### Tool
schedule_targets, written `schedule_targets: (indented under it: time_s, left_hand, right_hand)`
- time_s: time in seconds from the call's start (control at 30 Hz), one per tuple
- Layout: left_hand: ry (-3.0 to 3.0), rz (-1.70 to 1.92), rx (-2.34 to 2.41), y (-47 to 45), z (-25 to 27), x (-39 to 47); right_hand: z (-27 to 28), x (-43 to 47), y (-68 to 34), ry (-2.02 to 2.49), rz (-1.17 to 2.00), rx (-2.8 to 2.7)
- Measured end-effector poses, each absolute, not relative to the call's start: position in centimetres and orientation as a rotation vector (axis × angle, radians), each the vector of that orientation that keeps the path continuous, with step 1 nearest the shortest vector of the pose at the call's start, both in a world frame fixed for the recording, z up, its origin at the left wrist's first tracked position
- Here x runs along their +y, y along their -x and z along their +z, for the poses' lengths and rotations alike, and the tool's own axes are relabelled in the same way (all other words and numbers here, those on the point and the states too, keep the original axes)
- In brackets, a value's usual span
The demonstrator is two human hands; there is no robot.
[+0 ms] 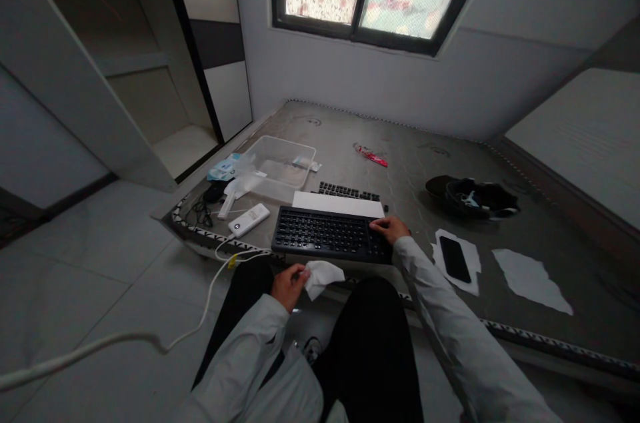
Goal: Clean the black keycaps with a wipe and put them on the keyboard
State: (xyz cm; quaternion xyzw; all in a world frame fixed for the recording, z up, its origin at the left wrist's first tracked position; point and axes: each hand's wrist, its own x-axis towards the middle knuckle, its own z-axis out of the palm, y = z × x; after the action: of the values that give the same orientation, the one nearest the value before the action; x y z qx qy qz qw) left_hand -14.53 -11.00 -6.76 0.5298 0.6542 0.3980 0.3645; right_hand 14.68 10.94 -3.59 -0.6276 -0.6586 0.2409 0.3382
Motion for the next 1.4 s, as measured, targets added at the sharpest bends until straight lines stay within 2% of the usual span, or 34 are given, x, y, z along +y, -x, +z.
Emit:
schedule_targets:
  time_s: [0.2, 0.73, 1.03, 1.23, 1.4]
  left_hand:
    - [-1.357, 0.997, 1.693, 14.5, -6.7, -11.0]
    - [-1.349, 1.002, 1.719, 14.8, -6.8, -11.1]
    - [-1.335, 0.969, 1.738, 15.1, -6.8, -11.2]
    - [-1.316, 1.023, 1.597, 14.8, -6.6, -11.1]
    - [-1.240, 0.998, 1.383, 14.2, -6.4, -10.6]
  right_hand:
    - [-3.2, 11.9, -15.2, 1.671, 0.698, -1.993]
    - [-4.0, 14.2, -15.6, 1.771, 0.748, -2.107]
    - [-4.2, 13.2, -17.6, 1.677, 0.723, -1.992]
    - [-4.6, 14.1, -23.3, 1.887, 0.586, -1.760]
    - [-6.6, 15.5, -25.6, 2.012, 0.578, -1.782]
